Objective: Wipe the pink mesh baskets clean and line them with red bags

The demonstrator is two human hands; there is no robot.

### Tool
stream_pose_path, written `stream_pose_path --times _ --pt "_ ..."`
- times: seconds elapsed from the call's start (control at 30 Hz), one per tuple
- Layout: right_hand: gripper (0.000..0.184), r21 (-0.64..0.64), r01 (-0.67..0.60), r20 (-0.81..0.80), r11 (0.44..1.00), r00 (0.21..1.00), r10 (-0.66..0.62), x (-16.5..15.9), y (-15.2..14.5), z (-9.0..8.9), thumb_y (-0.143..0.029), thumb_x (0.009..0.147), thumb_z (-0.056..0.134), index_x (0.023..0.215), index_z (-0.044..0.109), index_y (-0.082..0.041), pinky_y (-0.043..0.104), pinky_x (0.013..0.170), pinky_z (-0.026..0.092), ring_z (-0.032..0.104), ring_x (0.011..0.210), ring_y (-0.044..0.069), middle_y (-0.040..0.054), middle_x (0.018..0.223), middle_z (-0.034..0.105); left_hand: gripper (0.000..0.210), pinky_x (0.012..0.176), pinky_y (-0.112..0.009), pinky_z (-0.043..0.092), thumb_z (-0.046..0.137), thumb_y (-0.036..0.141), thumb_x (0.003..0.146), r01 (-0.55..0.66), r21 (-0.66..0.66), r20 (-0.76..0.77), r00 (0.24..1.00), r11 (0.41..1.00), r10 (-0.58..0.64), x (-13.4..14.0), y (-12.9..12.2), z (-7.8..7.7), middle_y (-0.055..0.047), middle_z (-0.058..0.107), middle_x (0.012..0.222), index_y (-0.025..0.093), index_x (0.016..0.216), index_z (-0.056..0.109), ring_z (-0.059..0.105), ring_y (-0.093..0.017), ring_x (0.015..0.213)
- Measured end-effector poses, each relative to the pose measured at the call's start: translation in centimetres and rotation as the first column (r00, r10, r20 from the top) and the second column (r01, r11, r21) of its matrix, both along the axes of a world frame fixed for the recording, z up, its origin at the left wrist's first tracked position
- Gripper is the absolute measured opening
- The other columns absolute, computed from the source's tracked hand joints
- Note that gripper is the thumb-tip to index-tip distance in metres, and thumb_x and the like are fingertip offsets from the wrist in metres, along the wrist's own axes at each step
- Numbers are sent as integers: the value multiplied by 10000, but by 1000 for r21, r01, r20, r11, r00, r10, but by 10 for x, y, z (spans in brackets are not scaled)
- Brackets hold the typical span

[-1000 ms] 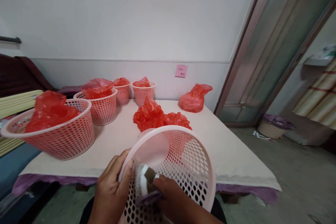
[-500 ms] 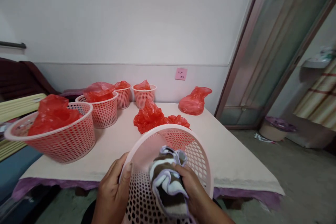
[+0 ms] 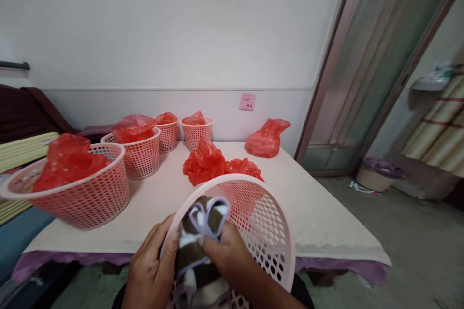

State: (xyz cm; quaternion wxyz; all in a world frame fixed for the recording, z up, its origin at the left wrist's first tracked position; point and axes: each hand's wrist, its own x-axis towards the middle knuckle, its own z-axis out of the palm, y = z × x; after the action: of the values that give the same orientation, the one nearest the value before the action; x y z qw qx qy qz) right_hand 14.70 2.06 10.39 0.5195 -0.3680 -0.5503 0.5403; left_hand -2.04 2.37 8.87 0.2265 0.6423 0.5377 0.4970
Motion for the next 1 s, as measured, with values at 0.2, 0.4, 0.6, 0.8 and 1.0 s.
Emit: stream_pose_path --times 0.2,0.4,0.6,0.8,1.0 --pt "324 314 -105 506 944 860 -73 13 1 -3 -78 757 486 1008 650 -199 296 826 468 593 936 184 44 1025 660 426 988 -320 423 530 506 880 51 -21 61 997 998 -50 -4 3 22 -23 642 1242 286 1238 599 541 -215 1197" --pt "253 734 -250 661 631 475 -581 34 18 14 -255 938 418 917 667 -213 296 691 396 510 751 169 30 829 611 397 976 -312 410 536 486 889 158 -26 -44 986 987 -159 -11 16 40 -25 638 1215 295 1231 606 563 -190 1140" --pt "306 750 -378 631 542 163 -759 53 44 13 -199 985 358 967 663 -207 342 724 420 557 818 205 63 862 630 382 986 -338 403 512 471 907 186 -4 -132 974 982 -185 -13 27 47 -36 656 1195 278 1221 611 577 -182 1114" --pt "240 521 -212 820 827 -144 -553 48 58 -20 -56 882 456 979 674 -83 443 667 514 640 862 319 206 942 665 396 1003 -379 395 493 470 913 165 10 -150 975 986 -161 -15 33 46 -59 651 1222 259 1230 603 576 -193 1123" --pt "159 276 -279 939 920 -125 -320 30 49 -56 -75 795 579 768 732 -107 425 663 526 681 804 314 170 811 721 424 996 -407 410 475 489 908 173 15 -157 973 985 -168 -6 35 55 -89 666 1206 216 1194 626 579 -217 1115"
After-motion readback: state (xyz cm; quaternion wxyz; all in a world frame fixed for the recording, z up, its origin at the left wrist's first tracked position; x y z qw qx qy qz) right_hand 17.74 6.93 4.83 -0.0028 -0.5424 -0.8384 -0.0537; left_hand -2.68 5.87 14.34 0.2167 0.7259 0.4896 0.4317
